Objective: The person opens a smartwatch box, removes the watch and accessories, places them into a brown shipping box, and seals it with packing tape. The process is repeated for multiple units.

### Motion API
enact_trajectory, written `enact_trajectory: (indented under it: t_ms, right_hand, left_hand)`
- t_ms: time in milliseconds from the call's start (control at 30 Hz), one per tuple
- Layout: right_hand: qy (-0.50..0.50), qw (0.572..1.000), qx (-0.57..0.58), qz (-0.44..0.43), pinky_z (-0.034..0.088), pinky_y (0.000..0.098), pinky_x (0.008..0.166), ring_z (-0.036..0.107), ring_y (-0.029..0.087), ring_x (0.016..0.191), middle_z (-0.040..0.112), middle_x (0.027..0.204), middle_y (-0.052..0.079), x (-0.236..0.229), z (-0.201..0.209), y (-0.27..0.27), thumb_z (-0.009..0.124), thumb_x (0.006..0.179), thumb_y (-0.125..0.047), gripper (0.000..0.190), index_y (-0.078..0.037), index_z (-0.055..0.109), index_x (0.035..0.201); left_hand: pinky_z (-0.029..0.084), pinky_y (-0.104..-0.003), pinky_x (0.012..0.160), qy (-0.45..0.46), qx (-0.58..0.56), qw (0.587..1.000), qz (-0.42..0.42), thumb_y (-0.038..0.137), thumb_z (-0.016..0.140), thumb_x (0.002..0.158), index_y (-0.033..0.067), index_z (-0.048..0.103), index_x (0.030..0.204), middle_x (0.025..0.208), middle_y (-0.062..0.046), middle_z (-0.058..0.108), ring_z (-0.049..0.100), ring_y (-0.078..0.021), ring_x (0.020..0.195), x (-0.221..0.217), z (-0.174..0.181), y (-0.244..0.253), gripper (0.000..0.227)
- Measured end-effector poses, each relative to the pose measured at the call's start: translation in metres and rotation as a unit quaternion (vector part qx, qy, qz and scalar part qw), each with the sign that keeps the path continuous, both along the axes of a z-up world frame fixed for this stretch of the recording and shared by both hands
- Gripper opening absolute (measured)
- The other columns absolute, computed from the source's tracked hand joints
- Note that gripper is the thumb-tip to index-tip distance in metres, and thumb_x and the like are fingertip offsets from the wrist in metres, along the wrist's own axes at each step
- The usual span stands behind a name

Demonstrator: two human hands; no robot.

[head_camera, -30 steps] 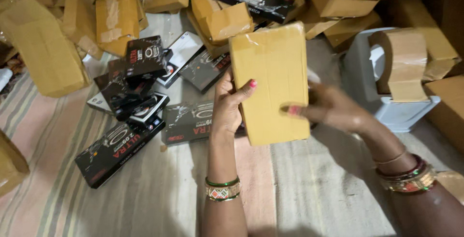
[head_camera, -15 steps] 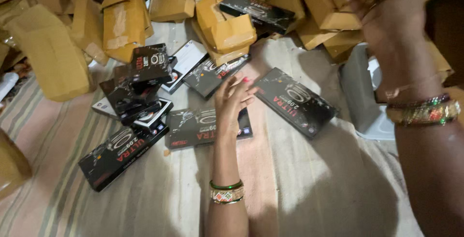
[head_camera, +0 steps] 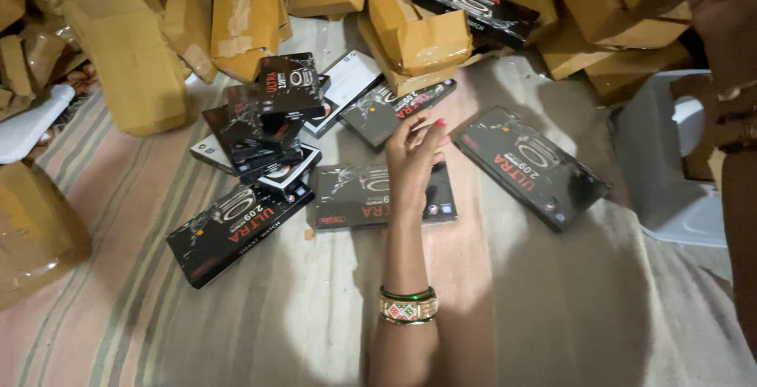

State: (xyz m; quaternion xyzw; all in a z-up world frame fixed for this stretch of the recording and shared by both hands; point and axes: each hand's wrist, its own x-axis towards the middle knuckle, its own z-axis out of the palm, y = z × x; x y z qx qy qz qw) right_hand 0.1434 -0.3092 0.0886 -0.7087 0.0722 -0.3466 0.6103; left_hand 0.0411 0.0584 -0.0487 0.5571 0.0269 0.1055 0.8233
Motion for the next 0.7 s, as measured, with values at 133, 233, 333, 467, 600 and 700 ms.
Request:
enact_trajectory:
  t_ms: [133,233,333,467,600,700]
  right_hand:
    - [0.087,0.973,-0.142,0.162,0.065,0.0394,0.08,0.074,0.025,0.094,0.072,0.114,0.015,0.003,-0.007,0.087,0.072,0.107,-0.023,0.033,-0.001,0.067,0.131]
    - [0.143,0.918,-0.081,0.36,0.066,0.0384,0.07,0.074,0.023,0.091,0.071,0.116,0.013,0.014,-0.027,0.168,0.07,0.101,-0.018,0.042,-0.003,0.053,0.136]
    - [0.085,0.93,-0.106,0.341,0.065,0.0347,0.065,0.071,0.018,0.095,0.055,0.127,0.011,0.018,-0.039,0.229,0.08,0.085,-0.009,0.074,-0.009,0.035,0.143]
    - [0.112,0.932,-0.205,0.276,0.059,0.0341,0.055,0.071,0.017,0.07,0.072,0.092,0.015,0.008,-0.032,0.261,0.082,0.088,-0.013,0.034,-0.001,0.062,0.112]
    - [0.038,0.885,-0.337,0.319,0.059,0.0321,0.048,0.071,0.016,0.054,0.075,0.077,0.011,-0.062,-0.039,0.268,0.077,0.089,-0.006,0.008,0.001,0.075,0.086]
    - [-0.074,0.837,-0.452,0.299,0.059,0.0419,0.07,0.072,0.029,0.077,0.075,0.093,0.018,-0.139,-0.054,0.265,0.082,0.079,-0.009,0.016,-0.002,0.08,0.093]
  left_hand:
    - [0.055,-0.027,0.071,-0.014,0.009,1.0,0.009,0.028,0.077,0.087,0.0023,0.062,0.13,0.114,-0.009,0.073,0.073,-0.017,0.092,0.006,-0.004,0.0,0.052]
    - [0.056,-0.029,0.073,-0.018,-0.002,1.0,0.017,0.026,0.078,0.088,0.0011,0.061,0.132,0.115,-0.011,0.073,0.072,-0.0189,0.093,0.004,-0.002,0.001,0.053]
    - [0.058,-0.033,0.077,0.002,-0.009,1.0,0.023,0.029,0.078,0.085,0.0016,0.059,0.136,0.118,-0.012,0.072,0.072,-0.0209,0.096,-0.002,0.006,0.005,0.061]
    - [0.061,-0.042,0.085,0.038,-0.018,0.998,0.053,0.041,0.08,0.079,-0.0002,0.044,0.148,0.127,-0.021,0.068,0.07,-0.027,0.108,-0.005,0.021,0.009,0.088]
    - [0.045,-0.048,0.097,0.084,-0.108,0.985,0.103,0.041,0.082,0.079,0.0085,0.001,0.163,0.149,-0.021,0.046,0.049,-0.0293,0.131,-0.001,0.028,0.018,0.121]
    - [0.043,-0.041,0.099,0.035,-0.12,0.976,0.177,0.021,0.085,0.075,0.0085,0.003,0.16,0.147,-0.019,0.046,0.051,-0.029,0.13,-0.006,0.029,0.025,0.119]
